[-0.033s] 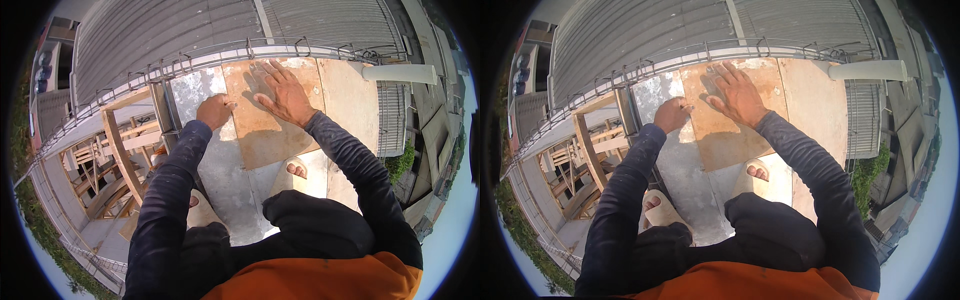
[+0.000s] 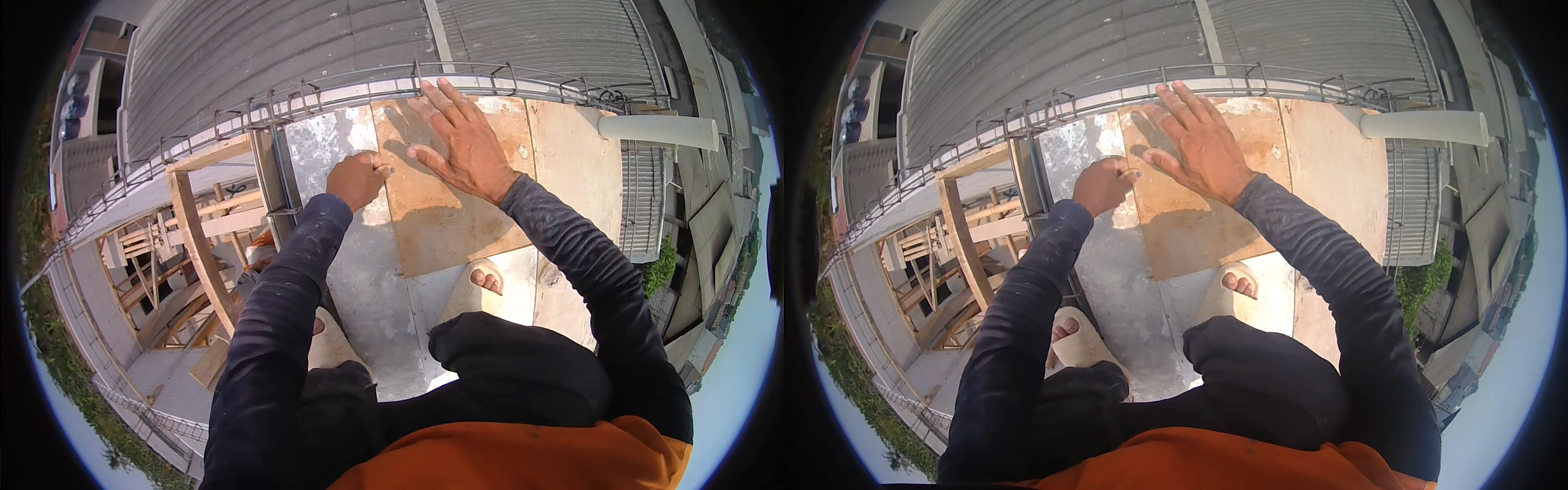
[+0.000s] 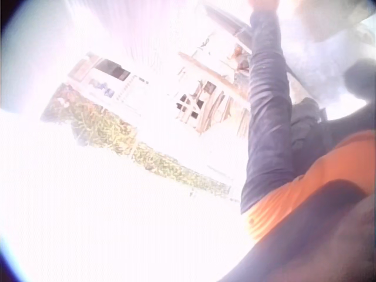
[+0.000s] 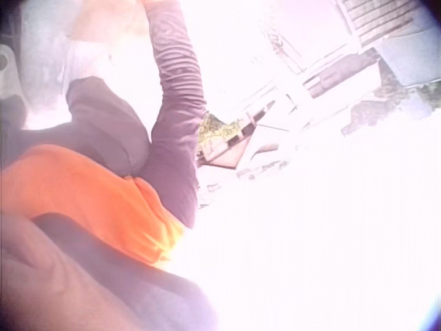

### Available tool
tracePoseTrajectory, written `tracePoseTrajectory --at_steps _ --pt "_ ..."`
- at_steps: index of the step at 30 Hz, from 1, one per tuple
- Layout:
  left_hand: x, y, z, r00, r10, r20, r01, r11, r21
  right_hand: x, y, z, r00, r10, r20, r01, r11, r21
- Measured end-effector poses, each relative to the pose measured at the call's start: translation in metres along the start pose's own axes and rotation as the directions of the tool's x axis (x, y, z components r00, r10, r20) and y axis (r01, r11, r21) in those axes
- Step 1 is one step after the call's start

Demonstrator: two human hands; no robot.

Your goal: The person positions plywood boards onto a concrete surface, secures them by driving nails with an axe, and then positions a wooden beam over the edge of the formwork.

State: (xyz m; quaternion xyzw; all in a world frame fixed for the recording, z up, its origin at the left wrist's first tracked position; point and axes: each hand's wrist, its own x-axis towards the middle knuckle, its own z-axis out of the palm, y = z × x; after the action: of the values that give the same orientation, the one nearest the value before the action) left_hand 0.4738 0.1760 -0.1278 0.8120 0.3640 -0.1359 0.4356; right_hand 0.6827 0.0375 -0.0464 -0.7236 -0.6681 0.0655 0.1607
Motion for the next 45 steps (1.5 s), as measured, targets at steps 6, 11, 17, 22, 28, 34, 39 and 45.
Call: tracePoseTrajectory --at_steps 6,11,17,22,28,34,39,45 --pt "-0.019 -0.01 -0.008 0.99 -0.021 -0.138 0.036 0.993 0.108 0.088 -0.03 0.025 0.821 -0.334 -0.463 0.402 0.914 0.054" --pt "-0.018 -0.005 0.0 0.98 0.048 -0.192 -0.03 0.995 0.092 0.037 0.035 0.115 0.986 -0.163 -0.026 0.16 0.983 -0.085" --pt "-0.052 -0.018 0.016 0.987 0.017 -0.158 -0.016 1.0 0.01 0.039 0.021 0.12 0.983 -0.174 -0.059 0.171 0.984 -0.059" --pt "-0.095 -0.03 0.032 0.993 -0.007 0.119 -0.005 0.995 0.098 0.079 -0.083 0.091 0.876 -0.427 -0.224 0.466 0.868 0.172" --pt "-0.159 -0.053 0.002 0.834 0.137 0.534 -0.285 0.936 0.205 0.004 -0.056 0.154 0.907 -0.41 0.096 0.401 0.91 0.106" --pt "-0.192 -0.073 -0.094 0.953 0.047 0.3 -0.112 0.973 0.201 0.013 -0.105 0.124 0.882 -0.466 0.071 0.447 0.875 0.185" --pt "-0.214 -0.155 -0.112 0.991 -0.113 -0.078 0.117 0.991 0.059 -0.025 -0.183 0.102 0.751 -0.648 -0.125 0.642 0.673 0.367" --pt "-0.2 -0.152 -0.135 0.965 -0.247 -0.084 0.247 0.969 -0.013 -0.059 -0.116 0.158 0.727 -0.623 0.289 0.619 0.776 0.118"
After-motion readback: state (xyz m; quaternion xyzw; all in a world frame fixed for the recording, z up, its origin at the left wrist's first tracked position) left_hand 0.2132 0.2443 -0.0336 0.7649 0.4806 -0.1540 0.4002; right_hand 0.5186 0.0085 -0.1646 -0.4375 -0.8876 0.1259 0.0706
